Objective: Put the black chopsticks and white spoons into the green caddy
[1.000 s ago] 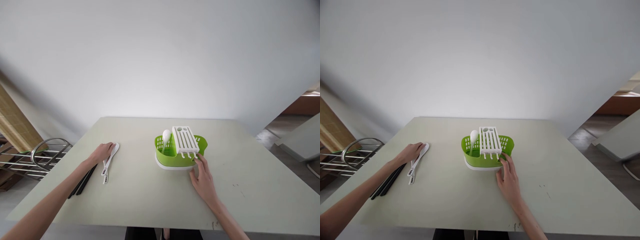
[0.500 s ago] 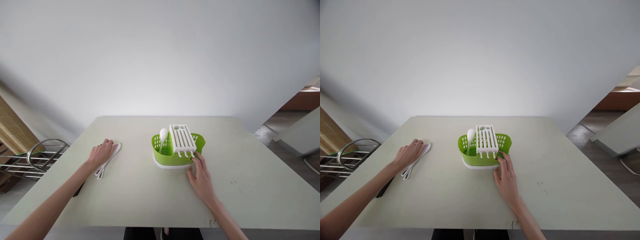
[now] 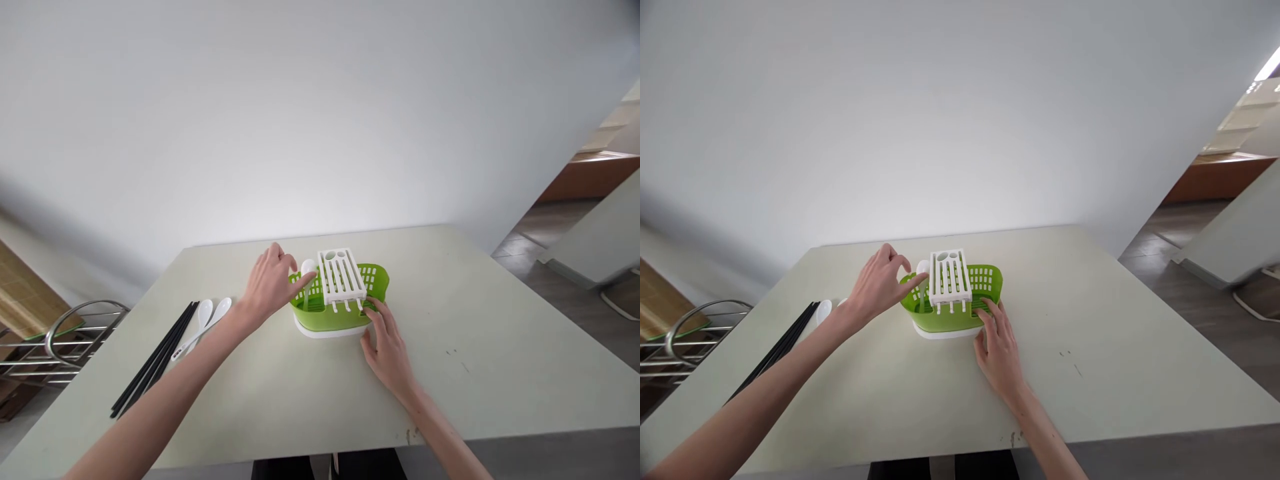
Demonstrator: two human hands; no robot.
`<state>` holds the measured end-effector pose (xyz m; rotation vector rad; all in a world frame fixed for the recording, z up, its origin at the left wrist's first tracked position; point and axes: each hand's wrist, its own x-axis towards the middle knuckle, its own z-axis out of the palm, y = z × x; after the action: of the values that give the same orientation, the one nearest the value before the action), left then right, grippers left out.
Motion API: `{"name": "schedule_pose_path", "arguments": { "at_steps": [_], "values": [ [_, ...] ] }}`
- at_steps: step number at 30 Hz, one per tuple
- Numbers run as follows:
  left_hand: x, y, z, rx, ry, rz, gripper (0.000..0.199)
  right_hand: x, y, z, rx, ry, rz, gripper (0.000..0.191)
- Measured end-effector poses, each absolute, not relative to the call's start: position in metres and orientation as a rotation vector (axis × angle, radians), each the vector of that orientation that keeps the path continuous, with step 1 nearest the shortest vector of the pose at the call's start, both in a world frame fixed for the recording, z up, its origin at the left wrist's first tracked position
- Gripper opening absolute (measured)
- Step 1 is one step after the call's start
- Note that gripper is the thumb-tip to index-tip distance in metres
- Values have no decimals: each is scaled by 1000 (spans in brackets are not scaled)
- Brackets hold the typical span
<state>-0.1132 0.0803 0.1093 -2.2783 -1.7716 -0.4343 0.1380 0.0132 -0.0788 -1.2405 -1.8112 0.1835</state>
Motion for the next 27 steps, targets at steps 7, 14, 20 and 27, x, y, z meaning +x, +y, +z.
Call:
{"name": "schedule_pose_path", "arguments": {
  "at_steps": [7, 14, 20, 27],
  "values": [
    [-88, 94, 106, -2307, -1930, 9, 35, 139, 13, -75, -1244, -1818, 164, 44],
    [-111, 78, 96, -2352, -1934, -394, 32, 141, 12, -78, -1244, -1823, 181, 42],
    [-145, 66, 104, -2386, -2003, -1427, 48, 143, 10, -80, -1268, -1829, 194, 41],
    [-221, 53, 107, -1972, -2127, -2031, 45, 145, 7, -80, -1291, -1834, 204, 39]
  ]
}}
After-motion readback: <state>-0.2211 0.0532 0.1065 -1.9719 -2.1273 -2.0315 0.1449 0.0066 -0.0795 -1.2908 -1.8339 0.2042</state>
